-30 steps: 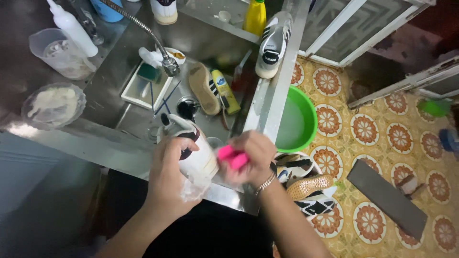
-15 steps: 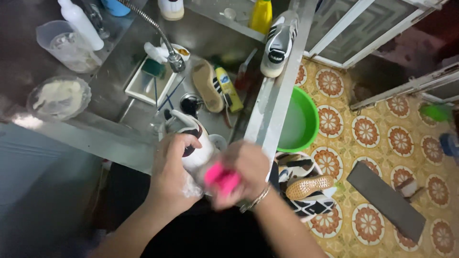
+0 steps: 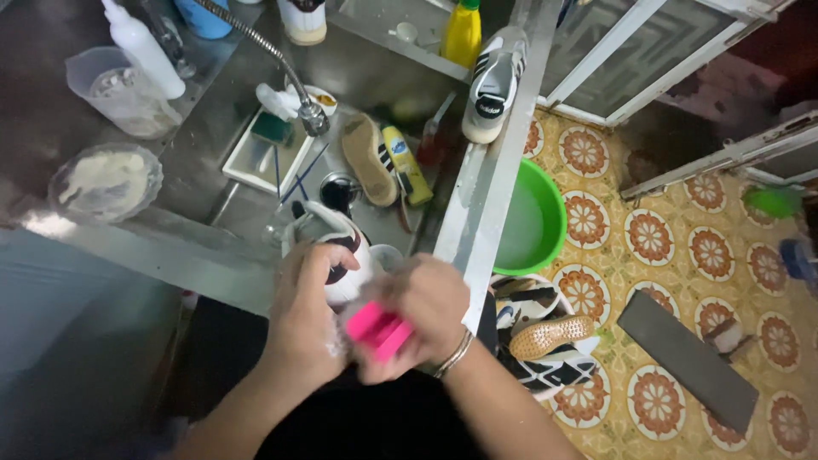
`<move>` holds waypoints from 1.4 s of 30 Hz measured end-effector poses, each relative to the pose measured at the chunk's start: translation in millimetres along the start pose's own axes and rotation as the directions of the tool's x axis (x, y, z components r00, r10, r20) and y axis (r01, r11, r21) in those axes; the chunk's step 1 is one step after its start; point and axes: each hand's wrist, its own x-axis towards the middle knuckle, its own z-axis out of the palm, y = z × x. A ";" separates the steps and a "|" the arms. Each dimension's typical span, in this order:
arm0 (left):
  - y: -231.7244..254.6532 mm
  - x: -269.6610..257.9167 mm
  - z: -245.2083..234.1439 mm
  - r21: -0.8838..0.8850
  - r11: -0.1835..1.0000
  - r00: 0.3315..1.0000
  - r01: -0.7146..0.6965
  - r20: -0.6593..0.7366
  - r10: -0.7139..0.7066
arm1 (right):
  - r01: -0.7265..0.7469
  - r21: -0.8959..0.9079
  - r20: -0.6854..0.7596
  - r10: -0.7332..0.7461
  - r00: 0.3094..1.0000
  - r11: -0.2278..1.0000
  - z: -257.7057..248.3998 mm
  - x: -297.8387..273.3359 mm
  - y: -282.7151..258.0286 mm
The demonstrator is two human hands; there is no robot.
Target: Cleaning white sneakers at a sink using a brush and foam cleaner.
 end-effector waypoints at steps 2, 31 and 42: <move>0.6 -3.8 -3.0 0.003 1.000 1.000 0.016 -0.005 -0.016 | 0.082 0.040 0.047 -0.084 0.995 0.996 0.8 -0.8 -2.2; -10.9 -29.0 4.7 0.009 0.999 0.999 0.044 0.022 -0.044 | -0.023 -0.062 0.130 0.031 0.991 0.998 -2.4 -10.7 -29.3; -13.3 -40.7 3.8 -0.003 0.998 0.998 0.070 0.005 -0.070 | -0.213 -0.070 0.022 0.215 0.976 0.975 5.5 -30.5 1.9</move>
